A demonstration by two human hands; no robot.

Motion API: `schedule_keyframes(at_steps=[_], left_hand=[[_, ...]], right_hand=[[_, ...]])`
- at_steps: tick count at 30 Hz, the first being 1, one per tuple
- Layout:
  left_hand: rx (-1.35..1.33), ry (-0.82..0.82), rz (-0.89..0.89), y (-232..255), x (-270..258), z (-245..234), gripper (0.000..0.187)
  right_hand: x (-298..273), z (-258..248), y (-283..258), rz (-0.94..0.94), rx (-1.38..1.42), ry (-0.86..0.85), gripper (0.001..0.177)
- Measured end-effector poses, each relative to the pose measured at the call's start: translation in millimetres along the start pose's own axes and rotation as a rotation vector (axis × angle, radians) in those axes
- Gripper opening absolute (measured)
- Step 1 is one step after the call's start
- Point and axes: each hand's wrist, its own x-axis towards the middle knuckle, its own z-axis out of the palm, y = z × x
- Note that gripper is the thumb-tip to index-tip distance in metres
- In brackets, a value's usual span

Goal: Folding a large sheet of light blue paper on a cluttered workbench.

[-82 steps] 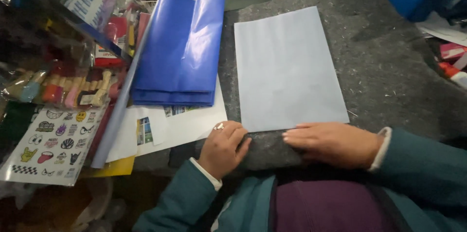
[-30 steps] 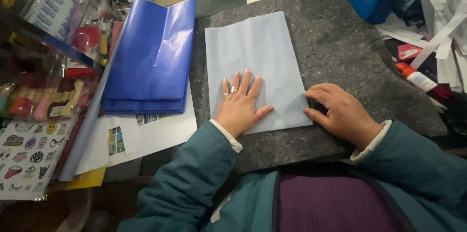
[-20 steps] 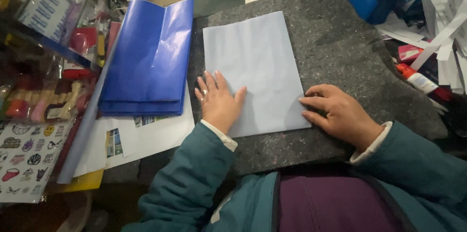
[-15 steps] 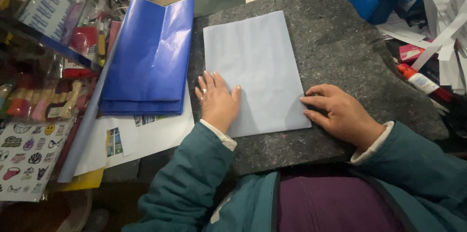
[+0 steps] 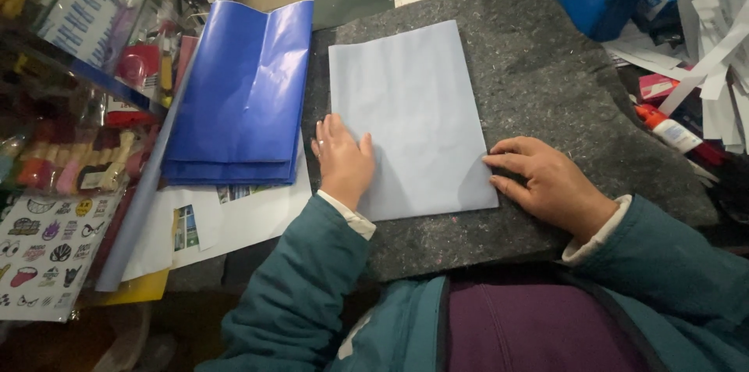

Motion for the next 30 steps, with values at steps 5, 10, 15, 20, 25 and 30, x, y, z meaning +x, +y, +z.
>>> schedule_keyframes(at_steps=[5, 10, 15, 20, 25, 30], left_hand=[[-0.048, 0.106, 0.063, -16, 4, 7, 0.076], [-0.047, 0.167, 0.064, -11, 3, -3, 0.078], [0.125, 0.098, 0.009, 7, 0, -24, 0.088], [0.11, 0.118, 0.01, 6, 0, -24, 0.088], [-0.039, 0.144, -0.038, -1, 3, -29, 0.079], [-0.156, 0.158, -0.024, -13, 6, -30, 0.068]], right_hand=[[-1, 3, 6, 0.022, -0.026, -0.016, 0.034], [-1, 4, 8, 0.003, -0.01, 0.007, 0.032], [-1, 3, 4, 0.038, -0.001, -0.005, 0.032], [-3, 3, 4, -0.021, 0.016, 0.026, 0.033], [-3, 3, 7, -0.04, 0.041, 0.058, 0.034], [-3, 7, 15, -0.04, 0.057, 0.076, 0.034]])
